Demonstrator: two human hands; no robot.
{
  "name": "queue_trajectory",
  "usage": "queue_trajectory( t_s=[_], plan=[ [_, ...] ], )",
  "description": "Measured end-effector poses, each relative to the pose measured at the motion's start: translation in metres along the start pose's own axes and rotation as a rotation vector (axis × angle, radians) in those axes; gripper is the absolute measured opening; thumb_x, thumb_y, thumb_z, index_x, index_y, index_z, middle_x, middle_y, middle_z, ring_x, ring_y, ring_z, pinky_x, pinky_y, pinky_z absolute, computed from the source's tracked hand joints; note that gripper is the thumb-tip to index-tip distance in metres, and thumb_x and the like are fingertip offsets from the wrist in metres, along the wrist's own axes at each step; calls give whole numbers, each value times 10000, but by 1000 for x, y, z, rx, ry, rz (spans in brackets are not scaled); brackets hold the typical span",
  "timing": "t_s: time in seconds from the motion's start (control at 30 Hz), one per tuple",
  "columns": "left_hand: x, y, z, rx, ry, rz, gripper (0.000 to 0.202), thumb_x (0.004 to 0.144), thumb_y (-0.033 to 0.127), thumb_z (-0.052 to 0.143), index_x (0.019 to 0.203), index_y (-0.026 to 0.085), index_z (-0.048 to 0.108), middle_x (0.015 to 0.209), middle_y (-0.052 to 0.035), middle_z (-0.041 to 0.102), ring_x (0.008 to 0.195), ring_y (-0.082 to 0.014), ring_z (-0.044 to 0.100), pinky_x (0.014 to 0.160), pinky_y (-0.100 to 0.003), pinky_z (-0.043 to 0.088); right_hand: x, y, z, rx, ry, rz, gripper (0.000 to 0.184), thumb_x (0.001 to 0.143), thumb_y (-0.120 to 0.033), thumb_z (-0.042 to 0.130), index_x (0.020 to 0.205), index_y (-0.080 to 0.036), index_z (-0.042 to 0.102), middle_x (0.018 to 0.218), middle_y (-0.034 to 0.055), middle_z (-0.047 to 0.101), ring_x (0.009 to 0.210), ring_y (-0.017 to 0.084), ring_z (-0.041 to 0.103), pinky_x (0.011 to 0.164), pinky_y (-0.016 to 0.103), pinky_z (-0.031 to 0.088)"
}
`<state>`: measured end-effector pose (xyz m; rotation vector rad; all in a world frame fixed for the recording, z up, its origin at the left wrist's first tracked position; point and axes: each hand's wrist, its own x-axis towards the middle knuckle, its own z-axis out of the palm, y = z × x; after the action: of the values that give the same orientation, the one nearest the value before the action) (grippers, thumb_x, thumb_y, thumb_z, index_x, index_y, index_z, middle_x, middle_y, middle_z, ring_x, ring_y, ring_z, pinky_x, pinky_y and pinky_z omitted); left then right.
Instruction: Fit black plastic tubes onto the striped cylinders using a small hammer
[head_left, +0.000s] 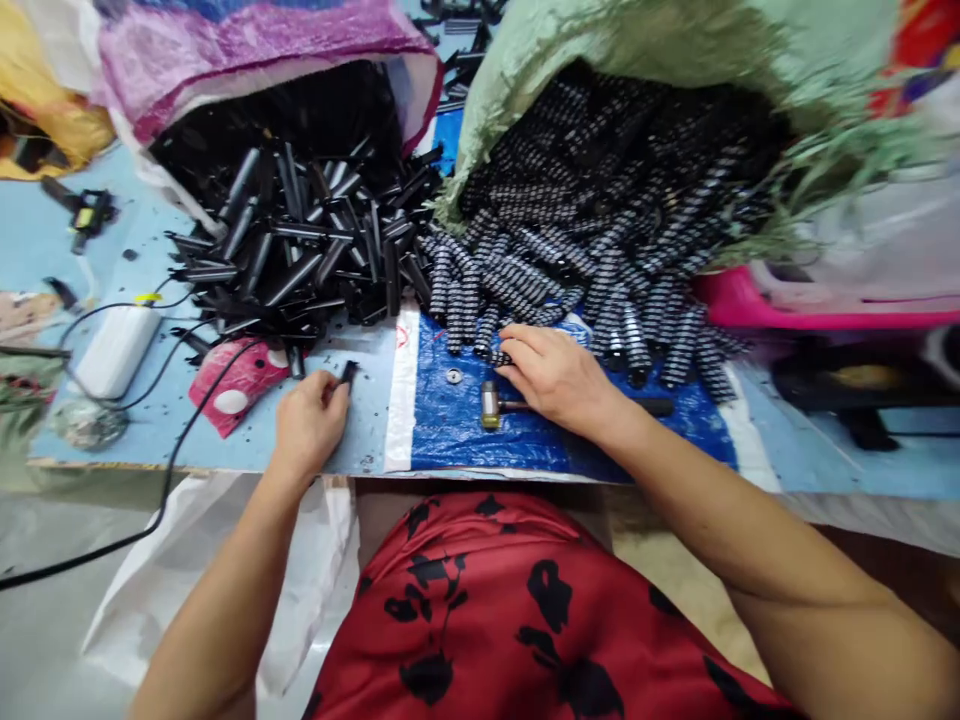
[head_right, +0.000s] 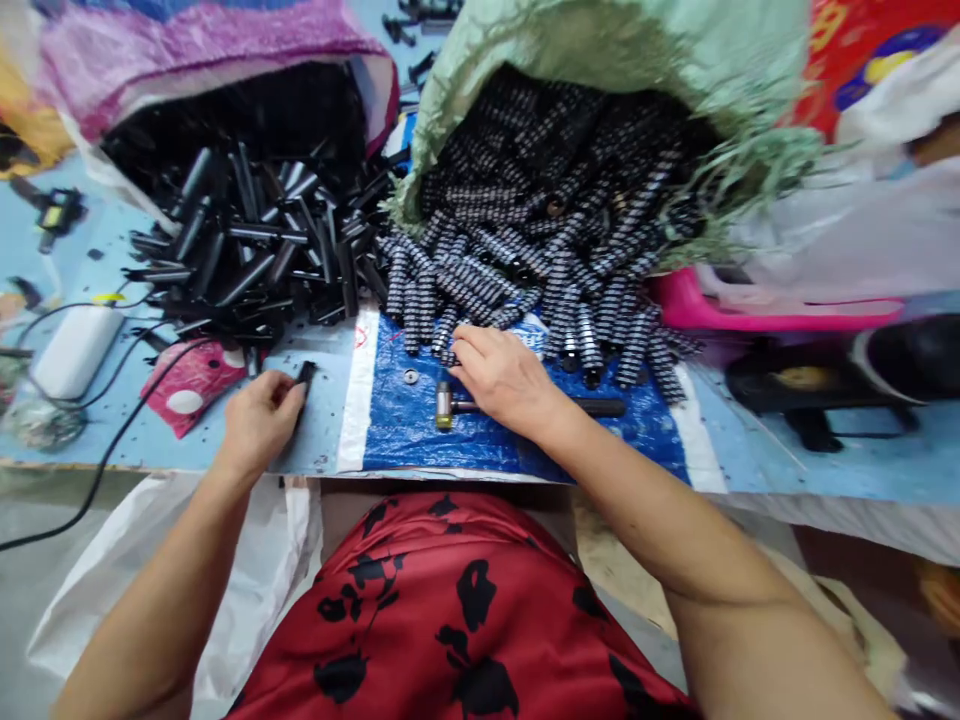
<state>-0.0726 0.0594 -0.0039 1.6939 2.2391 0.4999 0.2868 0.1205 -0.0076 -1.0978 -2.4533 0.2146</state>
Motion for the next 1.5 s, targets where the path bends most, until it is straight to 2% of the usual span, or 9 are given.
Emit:
queue_trajectory(
  t_s=[0.13,0.27,0.5,0.63,0.83,0.97,1.1,1.27,1.5],
  plan=[
    [-10,13,7,-590,159,-148,338,792,274,649,1073,235,465,777,10,665,530,-150,556,526,-262,420,-15,-14,-10,816,-38,374,333,1023,-474,556,1161,-175,606,1050,100,724,935,216,703,850,380,568],
    [-26,50,16,-1052,-44,-176,331,820,277,677,1077,241,471,683,54,625,448,-109,494,444,-207,391,-17,-35,-4,1588,-83,798,566,884,-731,632,963,-172,598,829,24,651,649,111,605,593,243,507],
    [-57,108,37,-1027,-329,-76,448,956,583,619,1136,175,648,689,12,646,439,-87,531,442,-199,407,-13,-63,2,1690,152,846,599,861,-760,656,1058,-195,625,563,-91,434,410,57,319,406,190,252],
    [-69,131,52,-1012,-247,30,349,931,527,694,987,182,690,723,6,658,517,-90,555,524,-212,460,-11,-78,6,1764,317,845,569,863,-756,656,1025,-211,631,639,-57,520,498,80,442,474,212,385],
    [-71,154,65,-931,-190,253,248,854,384,800,1009,193,767,835,-12,701,709,-133,600,672,-243,504,-12,-83,12,1498,357,686,570,997,-702,483,1204,-203,665,1256,100,685,1114,211,670,999,370,564],
    [-71,145,54,-941,-221,158,240,854,401,795,912,172,753,745,3,650,643,-112,530,602,-221,456,-33,-58,8,884,268,178,1132,779,-748,764,1661,-259,251,1733,145,204,1605,344,240,1217,502,433],
    [-75,137,49,-943,-269,115,309,856,469,797,868,169,722,688,13,596,610,-105,492,562,-214,421,-44,-41,2,480,256,-175,1074,889,-488,787,1699,-243,127,1698,179,291,1589,303,304,1269,502,374],
    [-81,144,50,-1032,-235,53,504,1024,629,478,918,178,677,641,10,546,564,-118,465,538,-237,410,-44,-50,-3,381,345,-209,1048,878,-493,794,1675,-129,218,1568,228,468,1501,314,454,1233,468,447],
    [-84,143,54,-1188,-262,-46,372,978,551,644,1063,202,742,1021,-31,734,922,-139,629,859,-229,506,-46,-64,-2,301,389,-275,980,917,-445,764,1666,-118,222,1506,238,506,1470,308,495,1167,447,527]
  ],
)
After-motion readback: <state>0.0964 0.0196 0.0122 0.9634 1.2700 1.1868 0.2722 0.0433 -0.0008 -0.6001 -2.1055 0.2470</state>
